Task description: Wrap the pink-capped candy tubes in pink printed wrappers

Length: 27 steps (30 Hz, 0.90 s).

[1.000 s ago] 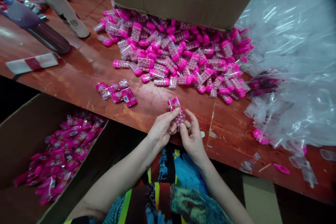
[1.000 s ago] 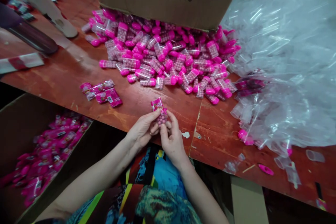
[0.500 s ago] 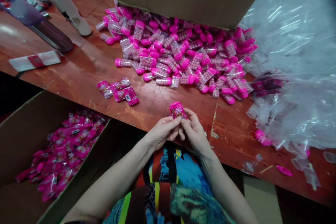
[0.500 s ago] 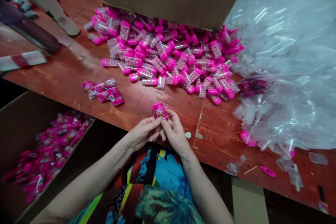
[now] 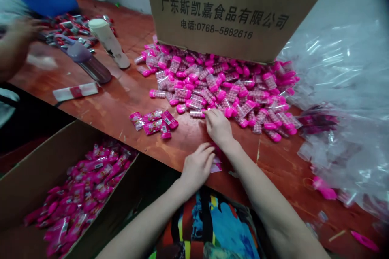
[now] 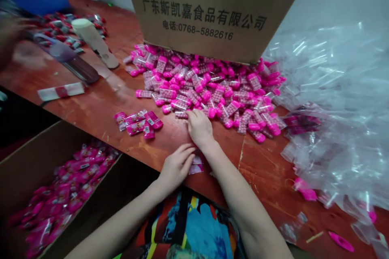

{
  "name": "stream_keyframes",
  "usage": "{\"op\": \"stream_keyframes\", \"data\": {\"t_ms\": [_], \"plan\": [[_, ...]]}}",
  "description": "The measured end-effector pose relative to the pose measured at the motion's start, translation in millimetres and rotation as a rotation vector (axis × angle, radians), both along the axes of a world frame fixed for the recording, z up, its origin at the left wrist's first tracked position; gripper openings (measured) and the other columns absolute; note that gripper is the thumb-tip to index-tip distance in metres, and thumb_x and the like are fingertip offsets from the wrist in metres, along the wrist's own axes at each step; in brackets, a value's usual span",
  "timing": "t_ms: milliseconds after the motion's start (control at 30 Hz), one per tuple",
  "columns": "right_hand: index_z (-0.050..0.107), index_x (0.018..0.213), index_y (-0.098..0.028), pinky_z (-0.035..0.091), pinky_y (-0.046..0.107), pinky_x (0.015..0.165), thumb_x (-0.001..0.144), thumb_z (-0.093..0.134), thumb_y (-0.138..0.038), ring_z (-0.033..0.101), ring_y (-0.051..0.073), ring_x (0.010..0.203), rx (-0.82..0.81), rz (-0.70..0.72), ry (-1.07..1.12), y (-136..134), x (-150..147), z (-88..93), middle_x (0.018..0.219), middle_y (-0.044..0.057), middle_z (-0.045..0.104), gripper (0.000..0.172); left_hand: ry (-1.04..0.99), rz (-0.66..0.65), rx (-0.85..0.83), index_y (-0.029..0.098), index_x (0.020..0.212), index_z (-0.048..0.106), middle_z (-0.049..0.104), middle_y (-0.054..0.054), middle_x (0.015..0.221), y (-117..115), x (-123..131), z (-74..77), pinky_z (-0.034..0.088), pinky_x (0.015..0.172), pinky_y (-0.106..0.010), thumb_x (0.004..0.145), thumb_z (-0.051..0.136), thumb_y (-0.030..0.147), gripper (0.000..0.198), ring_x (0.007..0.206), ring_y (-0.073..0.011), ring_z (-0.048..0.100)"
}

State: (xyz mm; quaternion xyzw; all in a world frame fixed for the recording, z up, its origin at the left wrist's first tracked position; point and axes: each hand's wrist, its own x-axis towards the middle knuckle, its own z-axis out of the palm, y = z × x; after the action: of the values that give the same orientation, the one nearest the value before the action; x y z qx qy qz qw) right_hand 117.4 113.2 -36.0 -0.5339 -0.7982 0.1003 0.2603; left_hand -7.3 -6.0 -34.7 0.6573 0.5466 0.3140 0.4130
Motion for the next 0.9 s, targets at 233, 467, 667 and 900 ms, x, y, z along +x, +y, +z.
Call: {"op": "stream_keyframes", "data": {"t_ms": [233,467,667,900], "plan": [[0.064,0.133,-0.017,0.043,0.042,0.083,0.103,0.042,-0.017,0.059,0.033,0.106,-0.06,-0.03,-0.521,4,-31,5.2,0.116,0.02,0.066,0.037,0.697,-0.262,0.288,0.011,0.101,0.072,0.07,-0.017,0.122,-6,13,-2.2,0.05,0.054,-0.036,0.091,0.051,0.004,0.024,0.075,-0.0254,0.07],[0.063,0.135,-0.033,0.042,0.034,0.067,0.104,0.044,-0.048,0.067,0.027,0.082,-0.31,-0.043,-0.446,-28,3,19.2,0.1,0.01,0.073,0.04,0.72,-0.324,0.334,0.011,0.122,0.066,0.065,-0.015,0.137,-6,12,-10.8,0.059,0.073,-0.033,0.097,0.044,0.009,0.032,0.088,-0.0214,0.071],[0.069,0.115,-0.021,0.048,0.039,0.082,0.098,0.052,-0.031,0.064,0.03,0.102,-0.276,-0.232,-0.205,-38,17,3.6,0.111,0.015,0.067,0.026,0.774,-0.309,0.339,0.013,0.115,0.069,0.063,-0.015,0.14,-6,14,-13.4,0.059,0.068,-0.031,0.097,0.046,0.01,0.03,0.087,-0.0207,0.073],[0.057,0.122,-0.02,0.054,0.035,0.069,0.083,0.065,-0.033,0.063,0.02,0.068,-0.504,-0.267,0.755,-61,50,-3.8,0.08,0.001,0.067,0.042,0.58,0.0,0.574,0.018,0.105,0.073,0.064,-0.015,0.138,3,5,-3.6,0.058,0.07,-0.028,0.1,0.051,0.022,0.023,0.086,-0.0191,0.074]]}}
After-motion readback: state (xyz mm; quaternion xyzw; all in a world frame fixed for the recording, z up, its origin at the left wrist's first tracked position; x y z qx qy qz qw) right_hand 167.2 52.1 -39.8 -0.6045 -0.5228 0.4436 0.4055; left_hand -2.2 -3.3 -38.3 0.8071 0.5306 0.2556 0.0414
